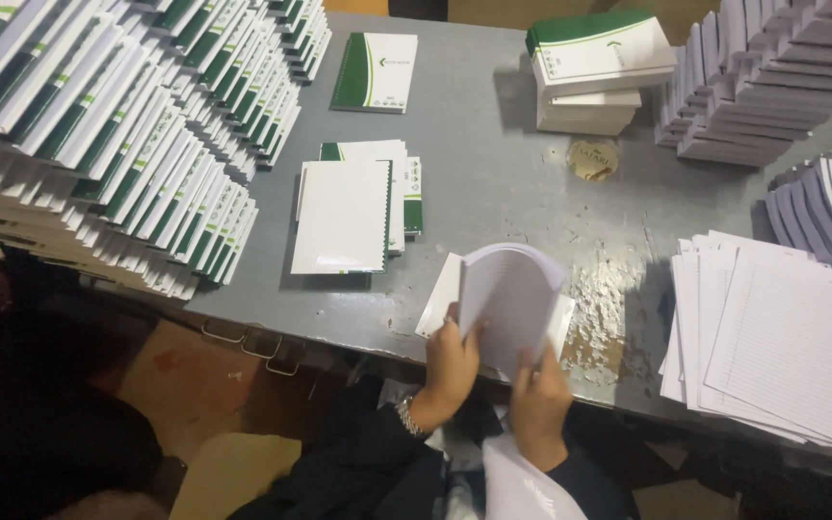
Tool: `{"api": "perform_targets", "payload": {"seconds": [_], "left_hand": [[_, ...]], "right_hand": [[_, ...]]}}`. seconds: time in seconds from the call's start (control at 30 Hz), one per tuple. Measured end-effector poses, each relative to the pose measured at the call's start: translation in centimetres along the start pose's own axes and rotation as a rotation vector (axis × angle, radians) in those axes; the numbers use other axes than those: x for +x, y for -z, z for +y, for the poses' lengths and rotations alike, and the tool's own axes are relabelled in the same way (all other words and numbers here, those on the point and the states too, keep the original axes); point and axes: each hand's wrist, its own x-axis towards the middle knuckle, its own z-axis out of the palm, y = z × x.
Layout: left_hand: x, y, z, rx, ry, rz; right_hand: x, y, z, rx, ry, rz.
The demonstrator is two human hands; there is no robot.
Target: Assembling and inspecting spiral-bound notebooks by aligning covers and flipping through pages.
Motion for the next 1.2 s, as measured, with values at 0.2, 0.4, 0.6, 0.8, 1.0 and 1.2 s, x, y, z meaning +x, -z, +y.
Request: {"api": "perform_targets", "payload": {"seconds": [0.2, 0.4, 0.6, 0.8, 1.0, 1.2], "left_hand": [[0.7, 4.2, 3.2, -0.258, 0.285, -0.527], [0.1, 1.8, -1.1, -0.11, 0.238, -0.397], [1.1, 2.7, -0.8, -0.11, 0.226, -0.36], [3.9, 1.9, -0.2, 0.011, 0.396, -0.543], [3.2, -1.6, 3.0, -0.31, 0.086, -0.201], [2.3, -5.5, 0.8, -0.263, 0.011, -0.263]], "right_hand": [[4.5, 3.5, 4.0, 0.916, -0.853, -0.371], [-0.2, 0.4, 5.7, 0.139, -0.296, -0.315], [3.3, 4.4, 2.5, 0.308, -0.379, -0.379], [4.4, 3.1, 4.4, 0.588, -0.679, -0.456], [2.5, -0.8, 7.9, 0.274, -0.622, -0.371], [3.3, 0.5, 3.6, 0.358, -0.705, -0.36]]}}
